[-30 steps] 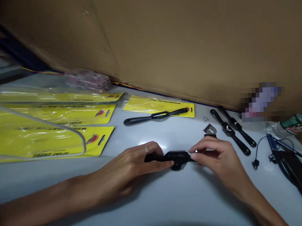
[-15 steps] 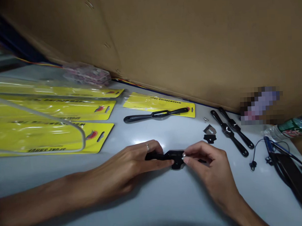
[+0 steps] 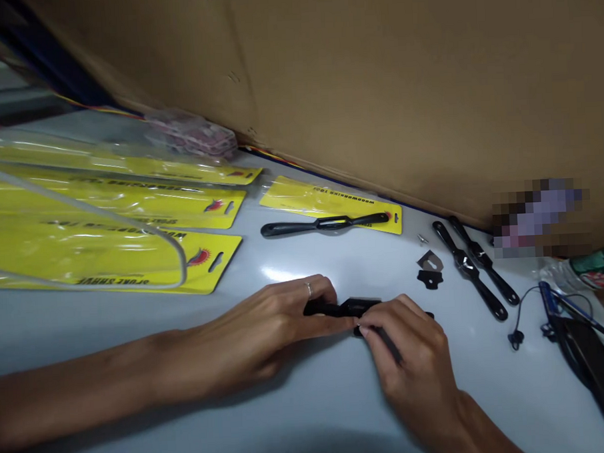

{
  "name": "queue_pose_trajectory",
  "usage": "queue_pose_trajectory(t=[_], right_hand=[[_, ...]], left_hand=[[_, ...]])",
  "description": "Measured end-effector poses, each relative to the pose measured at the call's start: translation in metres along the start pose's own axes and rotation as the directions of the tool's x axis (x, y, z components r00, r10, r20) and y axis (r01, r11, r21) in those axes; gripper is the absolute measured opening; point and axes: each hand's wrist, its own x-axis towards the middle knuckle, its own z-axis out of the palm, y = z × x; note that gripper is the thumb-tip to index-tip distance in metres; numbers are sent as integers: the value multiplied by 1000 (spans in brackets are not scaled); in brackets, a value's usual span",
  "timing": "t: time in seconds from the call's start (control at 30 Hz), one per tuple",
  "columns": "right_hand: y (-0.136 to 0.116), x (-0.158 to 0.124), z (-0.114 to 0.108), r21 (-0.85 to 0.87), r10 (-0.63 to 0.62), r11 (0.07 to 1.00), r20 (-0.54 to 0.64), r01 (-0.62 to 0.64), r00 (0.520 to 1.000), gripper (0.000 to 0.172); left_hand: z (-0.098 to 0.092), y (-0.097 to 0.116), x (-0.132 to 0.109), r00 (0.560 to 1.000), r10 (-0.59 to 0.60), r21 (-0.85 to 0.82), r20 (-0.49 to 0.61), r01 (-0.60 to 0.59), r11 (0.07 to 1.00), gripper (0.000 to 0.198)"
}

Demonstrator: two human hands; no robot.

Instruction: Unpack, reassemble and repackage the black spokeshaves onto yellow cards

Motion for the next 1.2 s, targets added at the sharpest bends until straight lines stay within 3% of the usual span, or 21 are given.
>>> queue_pose_trajectory(t=[0.2, 0.4, 0.47, 0.6, 0.8, 0.93, 1.03, 1.2], right_hand=[[0, 2, 2, -167, -172, 971, 18, 173, 985, 20], [-2, 7, -4, -36, 19, 999, 81, -16, 997, 16], [-3, 7, -10, -13, 11, 1000, 128, -10, 992, 20], [-2, 7, -19, -118, -123, 983, 149, 142, 981, 21], [6, 4, -16, -257, -325, 891, 217, 375, 920, 21], [5, 4, -5, -264, -236, 931, 87, 250, 968, 21], [3, 5, -2, -162, -107, 980, 87, 120, 990, 20], [5, 7, -10, -181, -143, 969, 155, 170, 978, 22]], left_hand=[[-1, 0, 0, 1000, -9, 32, 14, 9, 999, 71], [-1, 1, 1, 1000, -16, 30, 13, 15, 999, 75], [-1, 1, 1, 1000, -19, 27, 16, 19, 999, 74], [-2, 0, 2, 1000, -14, 32, 14, 13, 999, 69], [-2, 1, 1, 1000, -8, 31, 3, 8, 1000, 68], [-1, 1, 2, 1000, -9, 26, 4, 9, 1000, 69], [0, 0, 1, 1000, 1, 20, -17, -1, 1000, 70], [1, -1, 0, 999, 14, 23, -30, -13, 1000, 67]])
